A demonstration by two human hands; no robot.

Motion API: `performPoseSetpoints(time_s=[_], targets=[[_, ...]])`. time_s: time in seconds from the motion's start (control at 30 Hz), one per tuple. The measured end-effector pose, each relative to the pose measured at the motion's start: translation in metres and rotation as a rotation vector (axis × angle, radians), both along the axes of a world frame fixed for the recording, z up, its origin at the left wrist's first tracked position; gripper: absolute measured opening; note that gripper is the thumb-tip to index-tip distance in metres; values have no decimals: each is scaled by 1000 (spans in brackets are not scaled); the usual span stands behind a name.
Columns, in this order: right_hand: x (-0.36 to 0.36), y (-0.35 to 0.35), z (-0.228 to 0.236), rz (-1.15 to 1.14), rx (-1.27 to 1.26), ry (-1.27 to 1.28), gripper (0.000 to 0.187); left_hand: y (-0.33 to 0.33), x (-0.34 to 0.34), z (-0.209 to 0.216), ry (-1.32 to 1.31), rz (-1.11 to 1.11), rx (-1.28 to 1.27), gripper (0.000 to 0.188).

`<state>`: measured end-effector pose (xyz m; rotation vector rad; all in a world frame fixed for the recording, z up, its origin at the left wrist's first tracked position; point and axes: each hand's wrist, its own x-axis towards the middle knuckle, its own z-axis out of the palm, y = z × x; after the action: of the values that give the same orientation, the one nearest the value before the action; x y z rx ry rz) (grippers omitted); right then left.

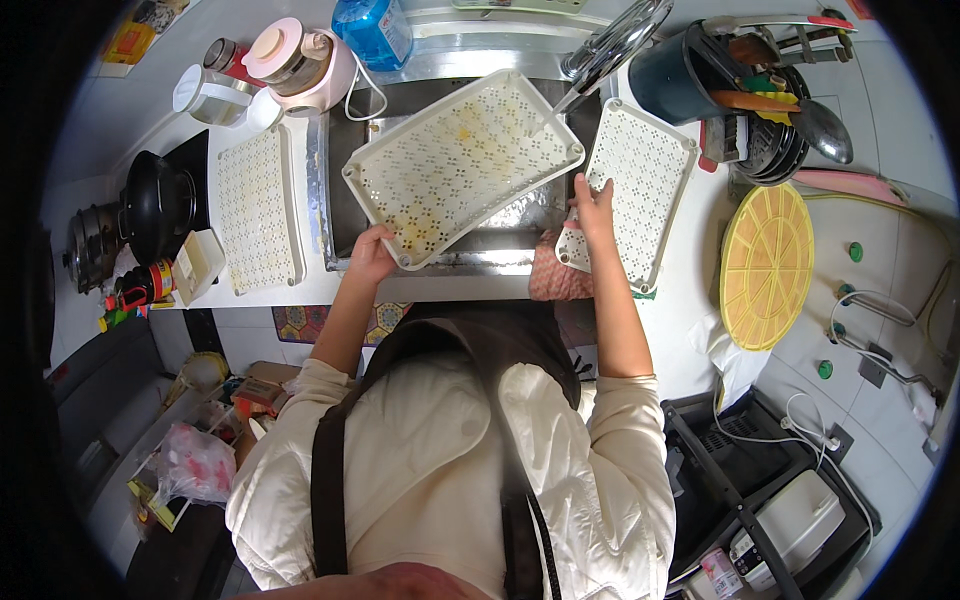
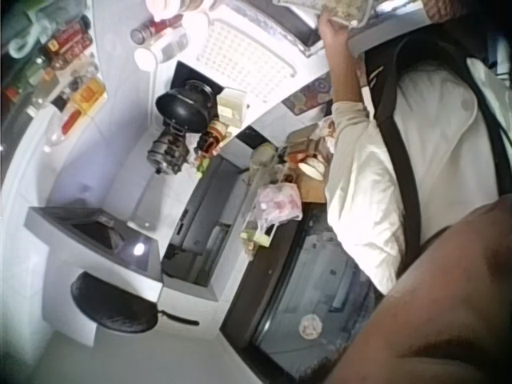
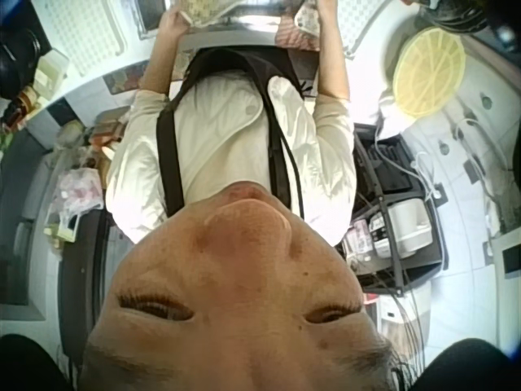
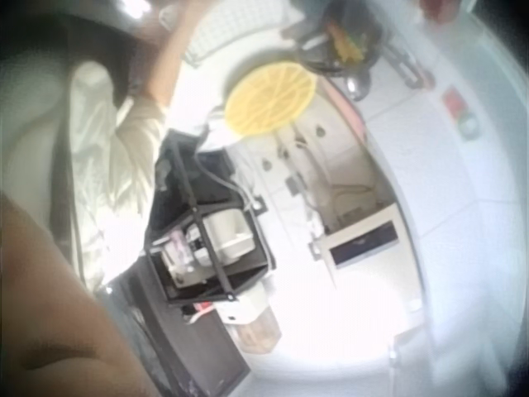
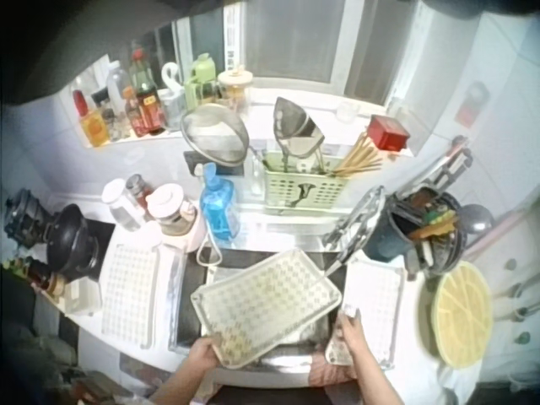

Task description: The person washes several white plastic trays and support rods under running water, then assembles them into a multi-tier dish rack. They insert the rods into the tray corners and stack the trays to form a three-tier structure.

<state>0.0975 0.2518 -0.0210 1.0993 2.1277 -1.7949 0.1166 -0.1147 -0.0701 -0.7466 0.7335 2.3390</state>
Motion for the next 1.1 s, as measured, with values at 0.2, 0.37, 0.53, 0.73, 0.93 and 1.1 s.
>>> performPoseSetpoints(time_s=[0.2, 0.37, 0.53, 0.73, 0.93, 1.1], targets=[[-19, 15, 11, 20, -309, 107, 56, -18, -20, -35, 91, -82, 170, 66], [-23, 16, 37, 10, -254, 273, 33, 5, -64, -47, 43, -146, 18, 52], [-14, 7, 65, -88, -146, 439, 34, 60, -90, -64, 43, -215, -69, 53], [-14, -10, 105, 36, 212, 574, 40, 115, -80, -91, -61, -219, -94, 55], [-49, -16, 129, 221, 873, 230, 74, 132, -52, -113, 122, -620, -533, 48], [-80, -7, 122, 439, 854, 330, 59, 103, -57, -104, 34, -950, -326, 37]])
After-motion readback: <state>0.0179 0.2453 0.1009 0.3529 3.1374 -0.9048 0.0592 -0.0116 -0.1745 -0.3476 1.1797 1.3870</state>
